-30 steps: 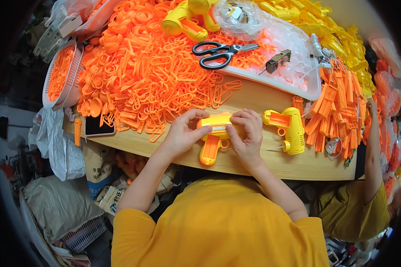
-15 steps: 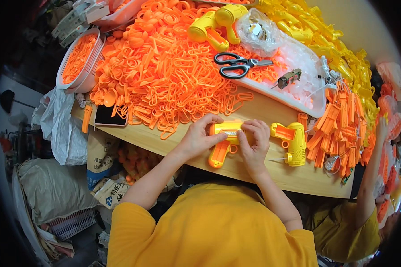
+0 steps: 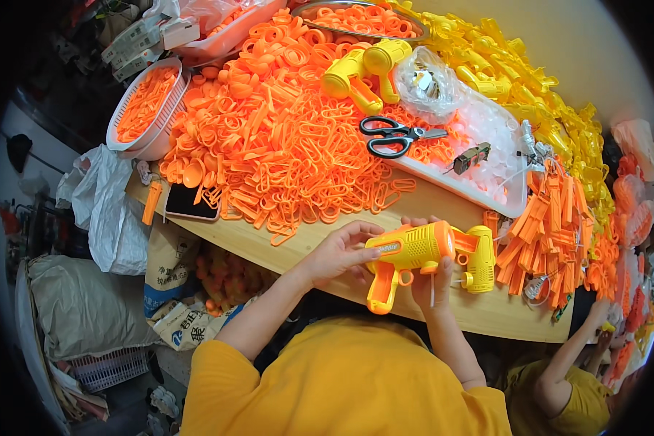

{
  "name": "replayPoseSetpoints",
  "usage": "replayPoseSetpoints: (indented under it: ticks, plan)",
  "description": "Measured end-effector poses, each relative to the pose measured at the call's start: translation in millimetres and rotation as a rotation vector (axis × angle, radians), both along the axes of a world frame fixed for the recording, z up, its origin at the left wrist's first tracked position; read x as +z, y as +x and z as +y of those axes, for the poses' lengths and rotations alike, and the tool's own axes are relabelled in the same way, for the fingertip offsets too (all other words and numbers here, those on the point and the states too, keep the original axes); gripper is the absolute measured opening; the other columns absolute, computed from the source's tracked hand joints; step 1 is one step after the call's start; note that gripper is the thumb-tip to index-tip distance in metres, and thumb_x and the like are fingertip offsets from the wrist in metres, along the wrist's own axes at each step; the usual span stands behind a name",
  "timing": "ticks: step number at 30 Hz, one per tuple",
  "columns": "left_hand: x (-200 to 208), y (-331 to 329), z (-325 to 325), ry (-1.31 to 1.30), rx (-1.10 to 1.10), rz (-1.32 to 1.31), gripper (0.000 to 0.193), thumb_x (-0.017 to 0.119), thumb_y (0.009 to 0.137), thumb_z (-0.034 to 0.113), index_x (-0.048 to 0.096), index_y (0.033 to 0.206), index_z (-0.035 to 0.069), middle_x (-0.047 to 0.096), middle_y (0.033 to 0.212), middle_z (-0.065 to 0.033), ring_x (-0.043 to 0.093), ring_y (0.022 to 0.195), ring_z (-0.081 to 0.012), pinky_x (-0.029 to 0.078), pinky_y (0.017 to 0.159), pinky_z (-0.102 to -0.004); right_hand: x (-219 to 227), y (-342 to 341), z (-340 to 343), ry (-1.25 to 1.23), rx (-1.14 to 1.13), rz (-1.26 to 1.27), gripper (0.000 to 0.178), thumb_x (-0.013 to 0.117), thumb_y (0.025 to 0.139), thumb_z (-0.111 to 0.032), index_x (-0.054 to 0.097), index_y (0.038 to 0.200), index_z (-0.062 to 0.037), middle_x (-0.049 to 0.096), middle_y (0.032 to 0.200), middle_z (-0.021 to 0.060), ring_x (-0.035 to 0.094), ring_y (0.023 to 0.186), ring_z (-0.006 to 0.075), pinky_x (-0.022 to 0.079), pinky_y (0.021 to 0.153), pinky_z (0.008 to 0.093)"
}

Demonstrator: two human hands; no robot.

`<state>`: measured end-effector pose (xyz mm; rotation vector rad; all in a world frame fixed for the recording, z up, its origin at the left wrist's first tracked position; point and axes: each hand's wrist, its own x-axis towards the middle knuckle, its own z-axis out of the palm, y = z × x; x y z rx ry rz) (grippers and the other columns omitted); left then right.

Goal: Assembling yellow plastic toy guns by attaching orange components.

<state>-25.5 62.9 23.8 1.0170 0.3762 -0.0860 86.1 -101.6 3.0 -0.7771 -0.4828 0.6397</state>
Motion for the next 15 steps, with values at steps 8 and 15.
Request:
replayPoseSetpoints:
  ticks: [8,15]
  plan:
    - [32.7,23.0,59.4,1.565,0.646,-0.256,0.025,0.071,0.078,0.009,0.063,0.101,0.004,0.057,0.085,-0.01,0.058,0.063,-0.0223,0.049,0.056,-0.0321,34.4,12.5,30.2,-0.567,-0.096,-1.256,0.073,0.082,0.064,-0.031,0.046,0.119,-0.0013,0.051,0.113,0.0148,0.054,0.103,0.0301,0.045,0.09,0.042]
    - [15.2,38.0,84.1,1.678,0.562,-0.381,0.023,0.064,0.081,0.001,0.063,0.104,0.003,0.059,0.085,-0.0136,0.061,0.072,-0.0298,0.051,0.063,-0.035,23.9,-6.7,50.1,-0.727,0.039,-1.67,0.067,0.079,0.067,-0.036,0.05,0.117,-0.0019,0.049,0.115,0.0168,0.045,0.114,0.0348,0.036,0.097,0.0474]
